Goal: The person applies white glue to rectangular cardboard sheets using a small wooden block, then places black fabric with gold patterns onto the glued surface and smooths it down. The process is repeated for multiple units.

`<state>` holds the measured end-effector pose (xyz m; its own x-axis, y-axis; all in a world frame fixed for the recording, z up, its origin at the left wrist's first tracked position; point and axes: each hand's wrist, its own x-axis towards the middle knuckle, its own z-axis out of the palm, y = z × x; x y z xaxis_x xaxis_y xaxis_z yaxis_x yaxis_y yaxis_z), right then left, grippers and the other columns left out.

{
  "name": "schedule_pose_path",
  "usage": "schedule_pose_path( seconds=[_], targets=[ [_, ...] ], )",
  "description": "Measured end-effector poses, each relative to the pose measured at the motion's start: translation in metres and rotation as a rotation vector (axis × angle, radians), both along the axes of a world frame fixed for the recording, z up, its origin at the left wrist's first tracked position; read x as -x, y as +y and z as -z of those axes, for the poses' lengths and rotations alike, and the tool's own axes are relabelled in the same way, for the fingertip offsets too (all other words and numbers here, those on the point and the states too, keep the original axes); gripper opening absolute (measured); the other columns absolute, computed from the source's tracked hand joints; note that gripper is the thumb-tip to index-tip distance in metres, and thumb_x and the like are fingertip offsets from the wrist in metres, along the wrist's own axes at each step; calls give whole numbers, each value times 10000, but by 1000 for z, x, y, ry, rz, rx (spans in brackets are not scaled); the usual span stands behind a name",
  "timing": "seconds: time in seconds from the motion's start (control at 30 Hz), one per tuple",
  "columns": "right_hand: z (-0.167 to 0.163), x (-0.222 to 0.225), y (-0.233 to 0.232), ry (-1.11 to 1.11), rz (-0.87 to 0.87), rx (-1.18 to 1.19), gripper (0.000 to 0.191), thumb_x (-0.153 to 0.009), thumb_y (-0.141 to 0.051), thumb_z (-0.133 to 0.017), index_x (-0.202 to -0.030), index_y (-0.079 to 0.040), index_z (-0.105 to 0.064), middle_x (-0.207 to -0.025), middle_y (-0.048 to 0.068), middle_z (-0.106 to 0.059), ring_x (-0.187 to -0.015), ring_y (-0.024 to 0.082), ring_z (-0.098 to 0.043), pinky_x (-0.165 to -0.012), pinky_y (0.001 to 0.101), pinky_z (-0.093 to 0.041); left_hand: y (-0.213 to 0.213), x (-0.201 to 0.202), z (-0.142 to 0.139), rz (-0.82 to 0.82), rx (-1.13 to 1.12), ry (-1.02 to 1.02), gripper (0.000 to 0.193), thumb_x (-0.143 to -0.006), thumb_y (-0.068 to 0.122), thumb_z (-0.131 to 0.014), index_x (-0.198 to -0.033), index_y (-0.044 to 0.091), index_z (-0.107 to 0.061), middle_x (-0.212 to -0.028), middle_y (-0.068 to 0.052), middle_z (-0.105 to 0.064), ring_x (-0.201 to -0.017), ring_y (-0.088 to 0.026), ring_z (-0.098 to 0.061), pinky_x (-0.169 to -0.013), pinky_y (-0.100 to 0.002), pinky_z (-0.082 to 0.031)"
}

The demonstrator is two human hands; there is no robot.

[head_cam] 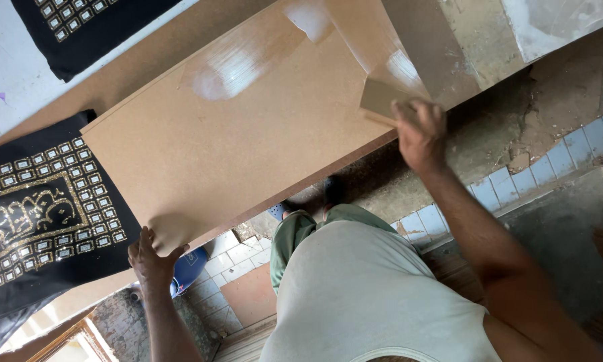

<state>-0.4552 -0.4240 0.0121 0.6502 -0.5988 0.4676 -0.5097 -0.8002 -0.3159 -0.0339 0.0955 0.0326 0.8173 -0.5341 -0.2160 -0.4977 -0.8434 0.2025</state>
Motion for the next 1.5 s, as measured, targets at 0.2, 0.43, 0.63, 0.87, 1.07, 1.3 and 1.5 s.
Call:
schedule_pose_path(
  seconds=[0.2,0.43,0.63,0.87,1.07,1.3,1.5],
  targets=[
    [-15,20,88,153,-108,108,369,-978,-75,-627,-1332,-176,-658,-1223,155,-671,-1122,282,-633,-1041,521,-442,4,1,7,-4,4,-32,1087,-600,421,-961,-1500,20,-502,-1361,-143,-675,-1348,-339,-486,-1126,-541,-416],
    [-35,-9,-7,123,200,-88,168,-1082,-64,-659,-1233,-38,-726,-886,68,-714,-736,193,-658,-643,366,-512,10,1,14,-20,-17,-37,1126,-603,422,-976,-1511,-12,-471,-1362,-160,-664,-1355,-351,-457,-1070,-592,-399],
    [-30,-80,149,64,-428,-154,183,-932,-45,-677,-1101,27,-671,-852,132,-703,-693,223,-691,-581,378,-552,16,2,17,-2,37,-71,1108,-589,416,-980,-1491,-20,-507,-1338,-172,-670,-1340,-344,-482,-1106,-561,-417],
    [-25,-99,7,188,14,-268,174,-1065,-78,-672,-1224,-29,-719,-828,103,-726,-614,194,-633,-515,335,-531,28,-3,22,65,117,-153,1071,-597,408,-985,-1467,-26,-537,-1291,-161,-690,-1284,-339,-552,-1128,-532,-429],
    [-25,-155,48,170,-10,27,234,-1074,-32,-611,-841,-59,-615,-734,104,-608,-741,264,-558,-808,462,-464,32,-5,22,68,184,-163,1074,-597,371,-992,-1478,-34,-531,-1280,-169,-686,-1256,-350,-556,-1102,-533,-431],
    [-3,-165,179,45,-630,-300,74,-918,-46,-710,-990,-29,-713,-732,84,-685,-705,232,-669,-837,498,-526,34,-4,17,37,163,-142,1054,-585,359,-997,-1459,-18,-545,-1284,-168,-680,-1262,-356,-559,-1090,-531,-432],
    [-1,-185,-54,-14,230,-124,269,-934,-75,-790,-1194,-24,-743,-902,101,-697,-866,243,-616,-806,411,-510,47,-6,21,8,157,-157,1078,-597,370,-1000,-1476,-27,-520,-1302,-204,-655,-1278,-368,-545,-1100,-527,-434]
  ],
)
